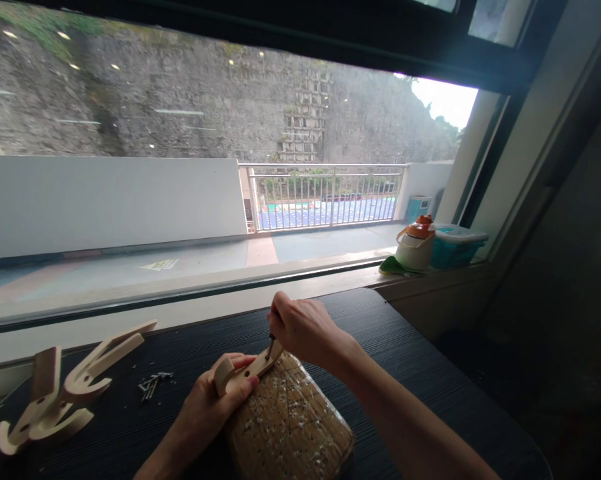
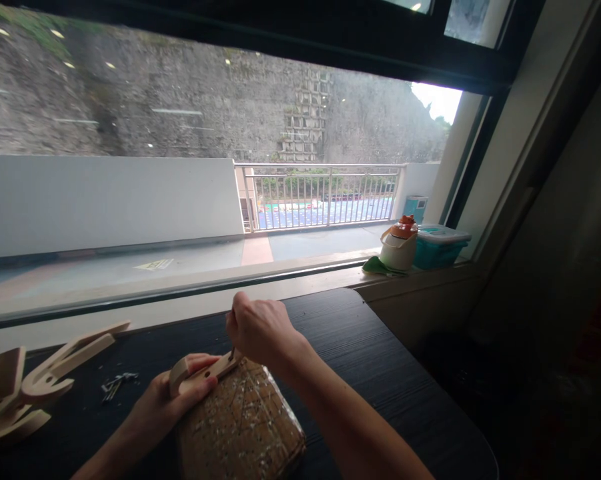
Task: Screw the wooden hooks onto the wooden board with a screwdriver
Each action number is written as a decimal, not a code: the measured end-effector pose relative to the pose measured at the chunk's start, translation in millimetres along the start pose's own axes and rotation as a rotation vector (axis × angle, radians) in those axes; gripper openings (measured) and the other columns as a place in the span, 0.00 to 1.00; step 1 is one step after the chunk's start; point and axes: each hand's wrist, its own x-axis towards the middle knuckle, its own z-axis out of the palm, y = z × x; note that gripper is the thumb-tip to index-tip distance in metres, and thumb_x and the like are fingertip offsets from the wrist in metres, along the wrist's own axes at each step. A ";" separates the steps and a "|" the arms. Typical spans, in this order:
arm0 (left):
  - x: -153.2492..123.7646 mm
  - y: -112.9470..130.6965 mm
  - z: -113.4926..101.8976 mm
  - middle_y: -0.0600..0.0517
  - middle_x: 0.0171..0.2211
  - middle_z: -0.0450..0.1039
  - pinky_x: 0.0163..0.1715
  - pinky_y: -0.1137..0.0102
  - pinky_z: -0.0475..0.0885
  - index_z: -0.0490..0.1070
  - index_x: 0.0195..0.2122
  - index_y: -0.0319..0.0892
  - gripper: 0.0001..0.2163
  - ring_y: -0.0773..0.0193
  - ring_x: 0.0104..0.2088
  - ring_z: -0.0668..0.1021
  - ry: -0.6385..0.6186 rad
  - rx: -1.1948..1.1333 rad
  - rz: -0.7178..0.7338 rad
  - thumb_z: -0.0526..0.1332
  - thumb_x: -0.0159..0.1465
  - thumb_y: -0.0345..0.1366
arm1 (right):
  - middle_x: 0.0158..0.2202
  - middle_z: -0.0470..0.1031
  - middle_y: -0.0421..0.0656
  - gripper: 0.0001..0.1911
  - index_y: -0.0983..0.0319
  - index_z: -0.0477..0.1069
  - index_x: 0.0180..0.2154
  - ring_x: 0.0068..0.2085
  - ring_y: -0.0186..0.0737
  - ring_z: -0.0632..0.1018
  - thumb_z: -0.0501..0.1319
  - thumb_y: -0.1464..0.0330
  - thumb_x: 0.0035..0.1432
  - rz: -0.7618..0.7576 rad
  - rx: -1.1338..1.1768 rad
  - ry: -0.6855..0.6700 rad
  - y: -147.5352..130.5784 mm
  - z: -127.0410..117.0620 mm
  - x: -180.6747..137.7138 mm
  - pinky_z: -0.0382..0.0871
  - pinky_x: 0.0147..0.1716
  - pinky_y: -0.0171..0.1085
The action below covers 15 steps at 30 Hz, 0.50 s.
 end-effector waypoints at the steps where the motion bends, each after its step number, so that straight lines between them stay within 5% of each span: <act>1: 0.0 -1.7 0.9 0.48 0.40 0.77 0.43 0.65 0.72 0.77 0.38 0.43 0.15 0.54 0.42 0.77 0.015 0.012 0.020 0.62 0.54 0.44 | 0.27 0.75 0.43 0.12 0.62 0.62 0.37 0.24 0.38 0.73 0.44 0.63 0.64 0.023 0.000 0.000 1.7 0.5 0.4 0.48 0.23 0.36; 9: -1.6 -13.2 7.6 0.50 0.40 0.75 0.44 0.67 0.72 0.76 0.38 0.44 0.13 0.56 0.43 0.77 0.094 0.079 0.104 0.60 0.56 0.45 | 0.37 0.75 0.42 0.09 0.60 0.67 0.39 0.34 0.35 0.74 0.51 0.66 0.60 -0.156 0.074 0.043 -0.1 -8.2 -4.4 0.53 0.28 0.34; 15: -2.2 -8.6 7.6 0.50 0.39 0.75 0.43 0.67 0.72 0.75 0.38 0.45 0.12 0.57 0.41 0.77 0.087 0.071 0.089 0.59 0.56 0.44 | 0.32 0.75 0.39 0.10 0.61 0.67 0.34 0.30 0.31 0.72 0.49 0.66 0.62 -0.205 0.107 0.031 -3.6 -7.3 -1.4 0.51 0.26 0.33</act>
